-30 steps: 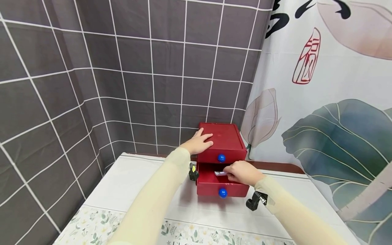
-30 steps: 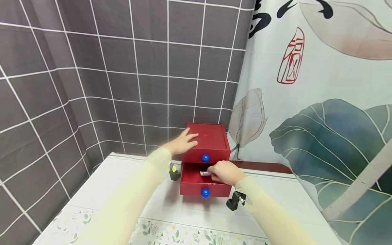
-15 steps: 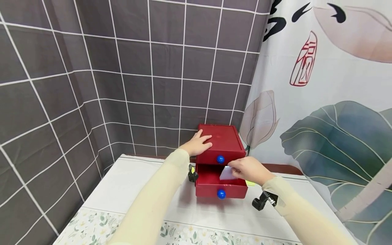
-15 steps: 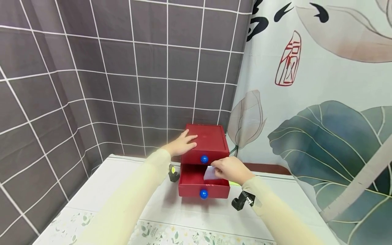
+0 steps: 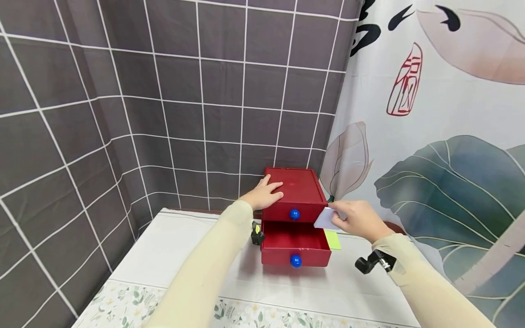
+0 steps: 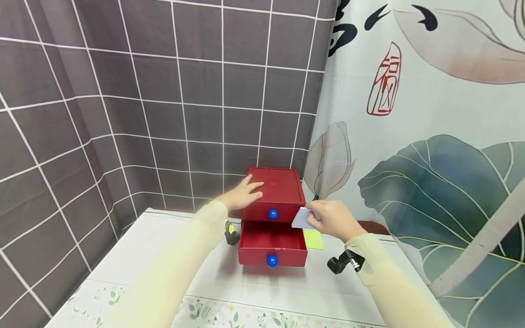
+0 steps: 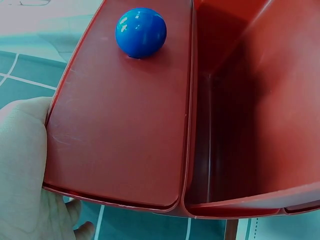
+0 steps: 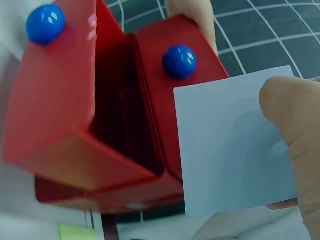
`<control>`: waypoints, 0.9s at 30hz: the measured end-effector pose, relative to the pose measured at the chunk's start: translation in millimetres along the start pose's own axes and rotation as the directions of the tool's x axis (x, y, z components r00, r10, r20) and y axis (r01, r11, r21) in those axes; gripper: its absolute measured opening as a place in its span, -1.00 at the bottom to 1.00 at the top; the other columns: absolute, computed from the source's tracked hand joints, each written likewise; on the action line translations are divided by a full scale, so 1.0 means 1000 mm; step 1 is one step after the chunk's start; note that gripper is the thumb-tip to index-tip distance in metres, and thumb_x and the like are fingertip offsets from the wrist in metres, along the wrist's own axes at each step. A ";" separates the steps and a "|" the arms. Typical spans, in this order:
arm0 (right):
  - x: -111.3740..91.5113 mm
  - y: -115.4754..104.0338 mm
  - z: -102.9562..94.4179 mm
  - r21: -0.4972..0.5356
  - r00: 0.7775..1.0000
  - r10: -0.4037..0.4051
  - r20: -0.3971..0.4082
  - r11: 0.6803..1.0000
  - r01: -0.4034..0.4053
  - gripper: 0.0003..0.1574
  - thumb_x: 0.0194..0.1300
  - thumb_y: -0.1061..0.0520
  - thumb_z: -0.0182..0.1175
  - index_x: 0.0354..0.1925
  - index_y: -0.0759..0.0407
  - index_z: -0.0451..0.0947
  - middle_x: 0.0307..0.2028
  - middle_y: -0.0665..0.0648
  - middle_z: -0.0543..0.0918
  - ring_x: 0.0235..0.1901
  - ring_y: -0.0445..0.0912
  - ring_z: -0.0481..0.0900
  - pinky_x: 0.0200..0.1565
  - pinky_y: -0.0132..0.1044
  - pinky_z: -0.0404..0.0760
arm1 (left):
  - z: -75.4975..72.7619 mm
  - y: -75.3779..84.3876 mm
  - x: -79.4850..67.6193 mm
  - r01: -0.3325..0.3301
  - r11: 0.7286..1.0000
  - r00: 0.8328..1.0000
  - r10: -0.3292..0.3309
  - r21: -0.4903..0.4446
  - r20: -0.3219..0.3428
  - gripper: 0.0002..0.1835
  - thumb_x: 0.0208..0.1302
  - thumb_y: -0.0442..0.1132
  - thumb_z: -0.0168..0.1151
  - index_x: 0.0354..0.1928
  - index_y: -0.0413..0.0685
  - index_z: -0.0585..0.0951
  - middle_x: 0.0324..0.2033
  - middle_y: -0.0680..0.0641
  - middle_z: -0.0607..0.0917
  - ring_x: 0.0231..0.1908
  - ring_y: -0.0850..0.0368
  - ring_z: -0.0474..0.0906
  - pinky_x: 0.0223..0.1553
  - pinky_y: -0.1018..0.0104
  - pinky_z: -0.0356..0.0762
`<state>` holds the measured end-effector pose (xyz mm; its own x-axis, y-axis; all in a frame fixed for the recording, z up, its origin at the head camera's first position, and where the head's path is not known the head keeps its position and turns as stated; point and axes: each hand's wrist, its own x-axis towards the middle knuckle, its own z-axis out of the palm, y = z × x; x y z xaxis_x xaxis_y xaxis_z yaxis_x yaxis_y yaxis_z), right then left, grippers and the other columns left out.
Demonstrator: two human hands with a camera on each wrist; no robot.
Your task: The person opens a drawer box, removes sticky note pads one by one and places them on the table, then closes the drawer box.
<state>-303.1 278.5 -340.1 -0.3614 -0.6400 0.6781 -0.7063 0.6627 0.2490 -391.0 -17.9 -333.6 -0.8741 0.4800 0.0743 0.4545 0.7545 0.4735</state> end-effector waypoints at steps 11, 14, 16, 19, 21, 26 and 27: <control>-0.040 0.025 -0.004 -0.071 0.977 0.170 0.128 0.984 -0.162 -0.82 -0.04 0.17 0.17 -0.35 0.05 0.60 -0.52 -0.07 0.61 -0.64 -0.25 0.40 -0.56 -0.28 0.49 | 0.000 -0.003 -0.003 0.005 1.000 1.000 -0.005 -0.023 -0.002 -0.39 0.27 0.20 -0.12 0.36 0.30 0.21 0.41 -0.05 -0.14 0.38 -0.02 -0.26 0.23 -0.08 0.04; -0.052 0.031 -0.001 -0.084 0.952 0.235 0.198 0.971 -0.223 -0.81 -0.02 0.17 0.19 -0.34 0.07 0.62 -0.51 -0.06 0.63 -0.63 -0.24 0.40 -0.54 -0.24 0.51 | 0.000 -0.004 -0.003 0.007 1.000 1.000 -0.007 -0.026 -0.004 -0.39 0.27 0.20 -0.11 0.36 0.30 0.21 0.41 -0.05 -0.14 0.38 -0.02 -0.25 0.23 -0.08 0.04; -0.060 0.034 0.003 -0.092 0.936 0.268 0.230 0.963 -0.253 -0.81 -0.01 0.16 0.19 -0.33 0.08 0.64 -0.51 -0.05 0.63 -0.63 -0.24 0.41 -0.53 -0.22 0.51 | 0.000 -0.004 -0.003 0.005 1.000 1.000 -0.005 -0.027 -0.004 -0.39 0.27 0.20 -0.12 0.36 0.30 0.22 0.41 -0.06 -0.14 0.38 -0.02 -0.26 0.24 -0.08 0.03; -0.070 0.040 0.011 -0.117 0.918 0.298 0.263 0.954 -0.276 -0.79 0.00 0.15 0.18 -0.31 0.08 0.64 -0.52 -0.05 0.63 -0.64 -0.23 0.39 -0.54 -0.21 0.50 | 0.000 -0.004 -0.002 0.003 1.000 1.000 -0.003 -0.024 -0.002 -0.39 0.27 0.20 -0.12 0.36 0.30 0.22 0.41 -0.06 -0.14 0.38 -0.03 -0.26 0.25 -0.07 0.01; -0.075 0.043 0.016 -0.136 0.909 0.307 0.283 0.951 -0.279 -0.80 0.02 0.14 0.17 -0.32 0.07 0.63 -0.54 -0.07 0.61 -0.65 -0.24 0.37 -0.55 -0.23 0.47 | 0.000 -0.004 -0.002 0.003 1.000 1.000 -0.003 -0.016 -0.002 -0.40 0.28 0.20 -0.13 0.36 0.30 0.21 0.41 -0.06 -0.14 0.38 -0.03 -0.26 0.25 -0.07 0.00; -0.086 0.049 0.031 -0.161 0.881 0.309 0.358 0.950 -0.268 -0.90 0.07 0.19 0.19 -0.36 0.04 0.56 -0.61 -0.15 0.50 -0.67 -0.24 0.34 -0.59 -0.27 0.42 | 0.000 -0.004 -0.002 0.002 1.000 1.000 -0.002 -0.007 -0.004 -0.40 0.29 0.20 -0.16 0.36 0.31 0.21 0.41 -0.06 -0.15 0.38 -0.03 -0.27 0.26 -0.07 -0.02; -0.088 0.049 0.033 -0.168 0.874 0.312 0.373 0.949 -0.267 -0.89 0.08 0.20 0.21 -0.34 0.04 0.56 -0.61 -0.16 0.49 -0.67 -0.23 0.37 -0.59 -0.26 0.44 | 0.000 -0.004 -0.002 0.004 1.000 1.000 -0.004 -0.007 -0.005 -0.40 0.29 0.21 -0.16 0.36 0.31 0.21 0.41 -0.06 -0.15 0.38 -0.03 -0.27 0.26 -0.07 -0.02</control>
<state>-326.2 354.6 -410.3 -0.7631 -0.4973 0.4127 -0.4713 0.8652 0.1712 -391.4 -21.8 -336.0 -0.8766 0.4750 0.0767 0.4501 0.7531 0.4799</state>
